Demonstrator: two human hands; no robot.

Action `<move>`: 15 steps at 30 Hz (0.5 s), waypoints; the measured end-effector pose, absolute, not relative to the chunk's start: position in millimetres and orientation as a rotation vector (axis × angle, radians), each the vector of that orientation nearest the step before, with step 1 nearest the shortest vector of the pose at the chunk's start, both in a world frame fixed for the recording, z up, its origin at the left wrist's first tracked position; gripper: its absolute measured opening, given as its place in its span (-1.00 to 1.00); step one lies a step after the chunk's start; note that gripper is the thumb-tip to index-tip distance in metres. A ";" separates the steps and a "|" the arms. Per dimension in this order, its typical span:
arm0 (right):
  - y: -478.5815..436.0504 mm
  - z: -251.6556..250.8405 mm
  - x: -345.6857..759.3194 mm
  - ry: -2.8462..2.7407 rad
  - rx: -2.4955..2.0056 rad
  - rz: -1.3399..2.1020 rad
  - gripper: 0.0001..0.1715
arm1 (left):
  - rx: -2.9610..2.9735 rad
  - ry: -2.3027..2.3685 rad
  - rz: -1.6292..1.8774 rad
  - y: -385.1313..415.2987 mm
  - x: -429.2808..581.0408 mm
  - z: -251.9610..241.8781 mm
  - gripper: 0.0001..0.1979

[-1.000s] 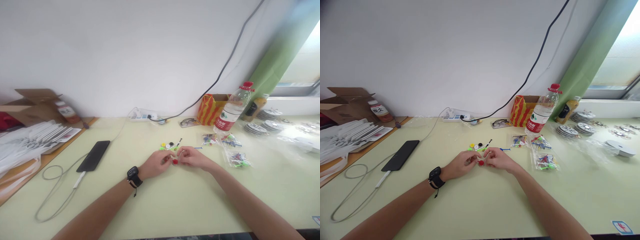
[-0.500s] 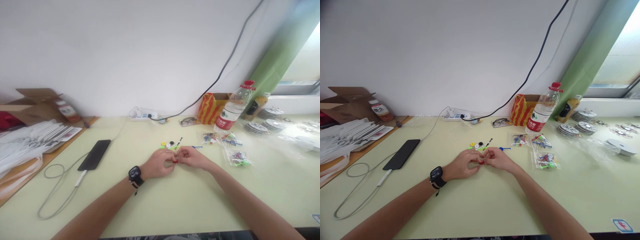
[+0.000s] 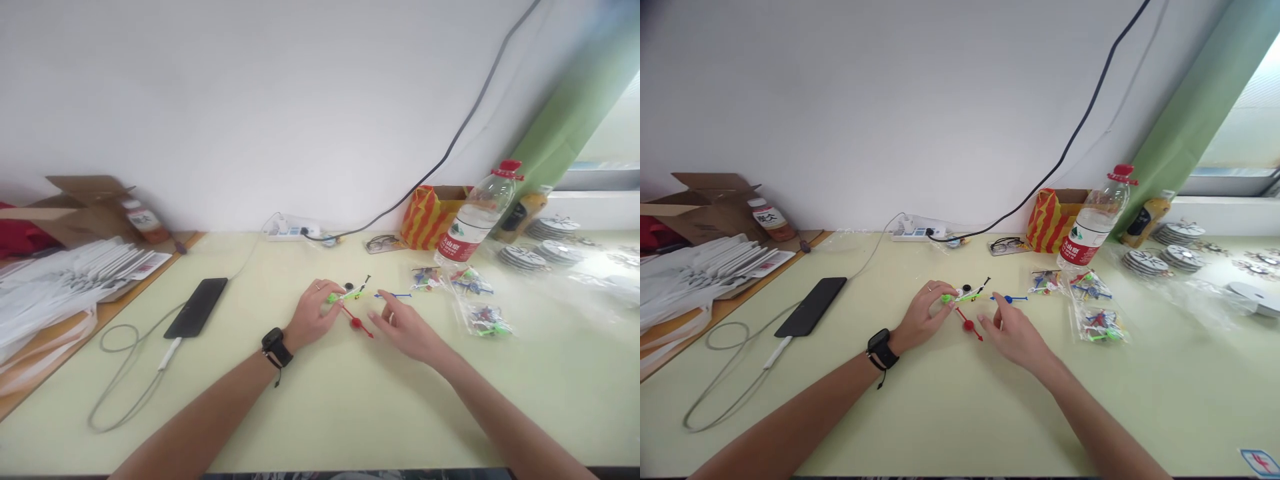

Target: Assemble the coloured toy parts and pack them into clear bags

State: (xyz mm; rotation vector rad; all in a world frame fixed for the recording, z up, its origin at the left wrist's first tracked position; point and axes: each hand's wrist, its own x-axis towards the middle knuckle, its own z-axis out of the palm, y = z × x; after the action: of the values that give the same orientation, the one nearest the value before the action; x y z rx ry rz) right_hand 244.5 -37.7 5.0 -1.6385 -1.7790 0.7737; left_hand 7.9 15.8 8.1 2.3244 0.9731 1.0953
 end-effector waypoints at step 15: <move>-63.5 53.6 241.0 -1.690 -1.191 1.418 -0.44 | 2.334 1.070 1.184 22.3 8.6 0.9 -0.85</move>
State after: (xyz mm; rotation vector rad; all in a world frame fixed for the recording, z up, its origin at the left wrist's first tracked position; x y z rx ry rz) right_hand 241.0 -63.5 53.6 -1.1910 -1.6895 1.4184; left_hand 8.6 22.3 0.9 2.3336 1.0705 1.1842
